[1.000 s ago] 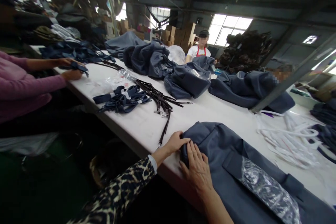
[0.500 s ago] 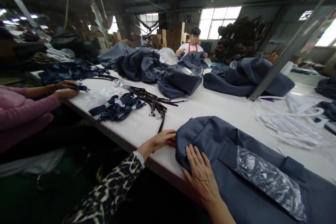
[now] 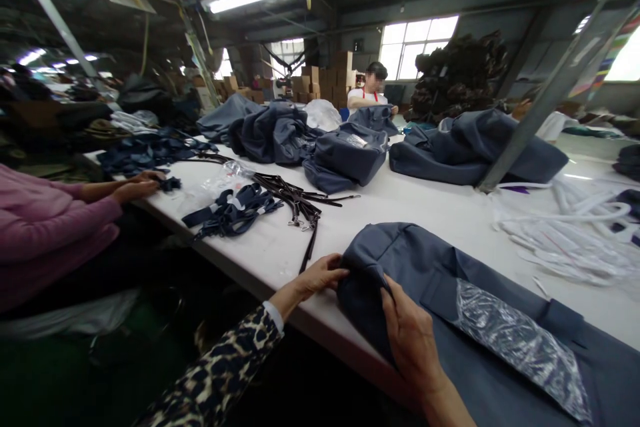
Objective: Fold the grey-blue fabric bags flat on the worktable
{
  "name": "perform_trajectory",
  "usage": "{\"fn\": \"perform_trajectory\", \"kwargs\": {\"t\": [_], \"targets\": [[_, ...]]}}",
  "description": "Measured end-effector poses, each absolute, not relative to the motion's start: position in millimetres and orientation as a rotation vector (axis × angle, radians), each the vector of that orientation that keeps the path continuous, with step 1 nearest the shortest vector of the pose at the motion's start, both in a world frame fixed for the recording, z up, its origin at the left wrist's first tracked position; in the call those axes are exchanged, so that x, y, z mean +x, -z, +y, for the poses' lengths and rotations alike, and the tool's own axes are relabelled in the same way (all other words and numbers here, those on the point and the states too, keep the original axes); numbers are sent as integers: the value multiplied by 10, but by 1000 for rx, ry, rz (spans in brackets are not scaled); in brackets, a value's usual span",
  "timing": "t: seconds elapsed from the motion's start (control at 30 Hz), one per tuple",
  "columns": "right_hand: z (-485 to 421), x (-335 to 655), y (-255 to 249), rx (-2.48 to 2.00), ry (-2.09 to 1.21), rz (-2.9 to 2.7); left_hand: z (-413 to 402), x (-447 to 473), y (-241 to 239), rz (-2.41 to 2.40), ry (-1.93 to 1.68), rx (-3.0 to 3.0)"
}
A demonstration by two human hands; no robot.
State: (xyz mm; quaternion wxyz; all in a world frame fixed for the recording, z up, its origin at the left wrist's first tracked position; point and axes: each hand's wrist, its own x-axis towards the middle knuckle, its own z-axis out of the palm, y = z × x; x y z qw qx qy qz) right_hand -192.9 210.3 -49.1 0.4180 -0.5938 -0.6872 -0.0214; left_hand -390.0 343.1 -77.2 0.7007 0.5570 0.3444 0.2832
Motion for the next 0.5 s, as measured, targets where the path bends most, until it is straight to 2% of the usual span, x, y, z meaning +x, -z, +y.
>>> {"fn": "perform_trajectory", "kwargs": {"t": [0.13,0.5], "targets": [[2062,-1944,509,-1421,137,-1739,3344,-3832,752,771,-624,1196],[1861,-1921,932,-1273,458,-2026,2979,-3414,885,727,-1051,899]]}}
